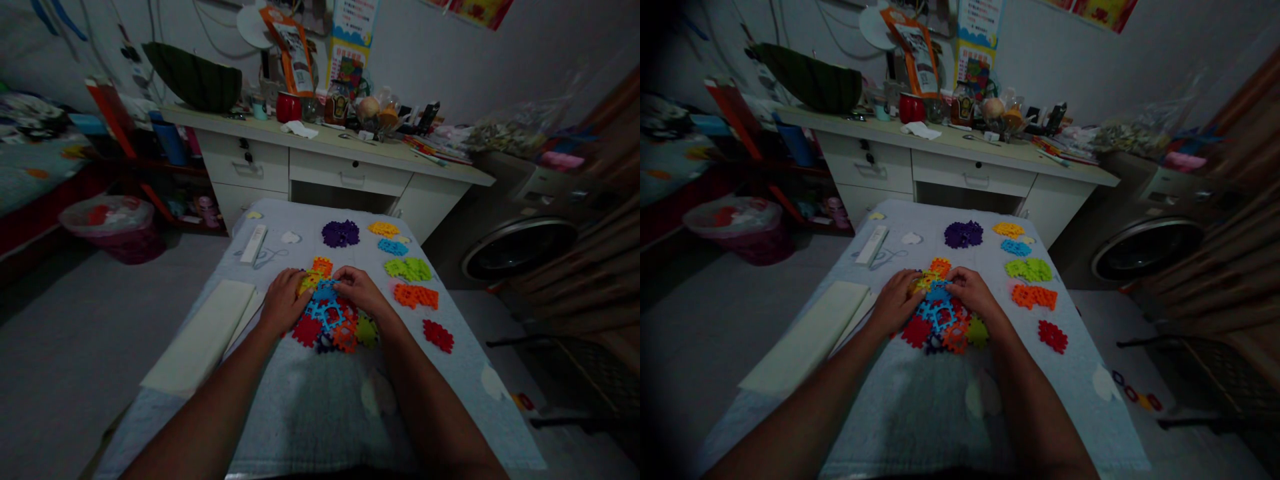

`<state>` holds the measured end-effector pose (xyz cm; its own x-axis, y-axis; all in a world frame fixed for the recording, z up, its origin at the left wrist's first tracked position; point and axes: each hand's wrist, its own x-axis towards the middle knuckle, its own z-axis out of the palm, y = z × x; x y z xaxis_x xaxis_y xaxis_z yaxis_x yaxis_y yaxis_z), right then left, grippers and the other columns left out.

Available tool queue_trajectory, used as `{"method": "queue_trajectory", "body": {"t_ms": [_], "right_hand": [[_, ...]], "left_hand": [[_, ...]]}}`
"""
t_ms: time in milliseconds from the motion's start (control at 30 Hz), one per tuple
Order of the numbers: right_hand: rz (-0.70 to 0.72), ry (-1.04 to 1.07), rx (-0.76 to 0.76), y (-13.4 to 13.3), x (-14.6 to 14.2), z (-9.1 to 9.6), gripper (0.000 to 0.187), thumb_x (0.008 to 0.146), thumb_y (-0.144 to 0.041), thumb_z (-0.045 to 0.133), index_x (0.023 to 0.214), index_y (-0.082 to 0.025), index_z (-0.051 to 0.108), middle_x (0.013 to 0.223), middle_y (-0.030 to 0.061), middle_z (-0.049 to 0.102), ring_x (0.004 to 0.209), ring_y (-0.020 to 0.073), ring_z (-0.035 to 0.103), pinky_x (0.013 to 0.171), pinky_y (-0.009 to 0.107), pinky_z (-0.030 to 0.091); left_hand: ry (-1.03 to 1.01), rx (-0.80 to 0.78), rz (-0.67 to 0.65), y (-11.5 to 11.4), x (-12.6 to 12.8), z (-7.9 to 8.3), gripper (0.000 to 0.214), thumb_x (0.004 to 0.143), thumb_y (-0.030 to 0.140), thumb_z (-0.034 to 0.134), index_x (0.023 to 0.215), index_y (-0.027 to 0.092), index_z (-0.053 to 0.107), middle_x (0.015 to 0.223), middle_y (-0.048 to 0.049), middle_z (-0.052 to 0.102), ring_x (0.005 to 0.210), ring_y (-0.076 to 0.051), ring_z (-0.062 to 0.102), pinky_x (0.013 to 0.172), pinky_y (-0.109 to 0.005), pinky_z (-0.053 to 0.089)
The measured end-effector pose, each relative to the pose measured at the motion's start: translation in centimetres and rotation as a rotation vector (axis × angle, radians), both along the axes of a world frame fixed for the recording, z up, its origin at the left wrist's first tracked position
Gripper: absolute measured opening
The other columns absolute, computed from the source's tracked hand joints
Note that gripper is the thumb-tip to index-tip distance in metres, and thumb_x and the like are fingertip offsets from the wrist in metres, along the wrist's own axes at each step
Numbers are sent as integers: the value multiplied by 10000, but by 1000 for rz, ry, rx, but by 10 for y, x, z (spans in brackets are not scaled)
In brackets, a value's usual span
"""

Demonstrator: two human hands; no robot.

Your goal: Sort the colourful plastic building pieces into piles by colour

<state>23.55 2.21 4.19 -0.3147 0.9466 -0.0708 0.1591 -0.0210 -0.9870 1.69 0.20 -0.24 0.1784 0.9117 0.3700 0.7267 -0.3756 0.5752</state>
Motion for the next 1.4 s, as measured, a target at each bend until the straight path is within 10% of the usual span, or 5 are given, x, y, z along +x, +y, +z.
{"method": "queue_trajectory", "body": {"t_ms": [500, 1400], "right_hand": [[-241, -377, 431, 12, 22, -24, 307, 623, -86, 452, 850, -191, 629, 906, 25, 596, 807, 159, 555, 753, 285, 435], [-34, -685, 418, 11, 37, -20, 301, 699, -125, 642, 997, -162, 652, 982, 57, 620, 929, 190, 564, 889, 328, 445]], "left_hand": [[2, -4, 1, 0, 0, 1, 391, 900, 408, 517, 1231, 207, 573, 1265, -100, 582, 1213, -276, 518, 1056, -475, 412], [-8, -34, 6, -1, 0, 1, 465, 848, 439, 556, 1256, 215, 566, 1301, -98, 583, 1280, -299, 478, 1110, -514, 369]]}}
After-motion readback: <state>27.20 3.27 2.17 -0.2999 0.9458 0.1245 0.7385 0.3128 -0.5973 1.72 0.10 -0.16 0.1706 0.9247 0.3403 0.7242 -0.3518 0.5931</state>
